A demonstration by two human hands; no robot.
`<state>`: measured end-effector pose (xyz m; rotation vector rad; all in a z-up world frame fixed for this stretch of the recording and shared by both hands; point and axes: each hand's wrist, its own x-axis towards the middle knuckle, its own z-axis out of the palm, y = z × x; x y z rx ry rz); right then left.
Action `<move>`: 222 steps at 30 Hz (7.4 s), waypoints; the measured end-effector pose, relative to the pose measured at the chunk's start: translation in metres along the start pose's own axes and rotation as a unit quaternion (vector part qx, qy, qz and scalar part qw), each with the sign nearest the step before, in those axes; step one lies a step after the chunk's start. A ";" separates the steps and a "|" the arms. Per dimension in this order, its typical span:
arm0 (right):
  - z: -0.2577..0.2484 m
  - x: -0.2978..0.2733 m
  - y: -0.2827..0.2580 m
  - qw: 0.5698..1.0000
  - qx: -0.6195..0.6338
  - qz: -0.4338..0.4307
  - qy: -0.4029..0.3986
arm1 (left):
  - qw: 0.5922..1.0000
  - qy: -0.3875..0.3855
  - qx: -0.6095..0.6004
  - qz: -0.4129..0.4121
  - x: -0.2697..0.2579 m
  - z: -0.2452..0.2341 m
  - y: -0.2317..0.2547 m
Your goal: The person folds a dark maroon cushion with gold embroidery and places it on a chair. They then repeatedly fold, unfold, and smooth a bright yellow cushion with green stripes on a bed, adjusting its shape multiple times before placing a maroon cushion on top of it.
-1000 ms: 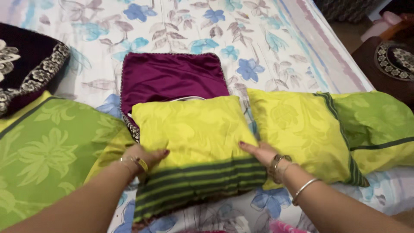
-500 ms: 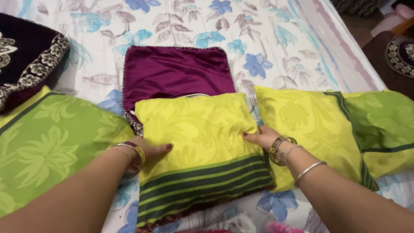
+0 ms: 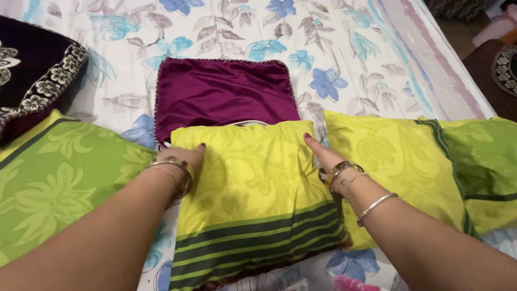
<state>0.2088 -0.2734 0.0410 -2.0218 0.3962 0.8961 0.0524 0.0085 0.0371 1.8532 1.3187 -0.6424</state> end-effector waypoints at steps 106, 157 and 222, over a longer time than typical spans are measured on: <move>0.021 -0.003 0.059 0.969 -0.170 -0.133 0.123 | 0.983 0.097 0.092 0.126 0.004 0.023 -0.013; -0.020 -0.020 0.007 0.924 0.015 -0.191 -0.331 | 0.926 -0.237 -0.043 0.290 -0.205 -0.097 -0.023; -0.027 -0.029 0.144 0.964 -0.209 -0.163 0.012 | 0.755 0.080 0.538 0.366 0.017 0.079 0.067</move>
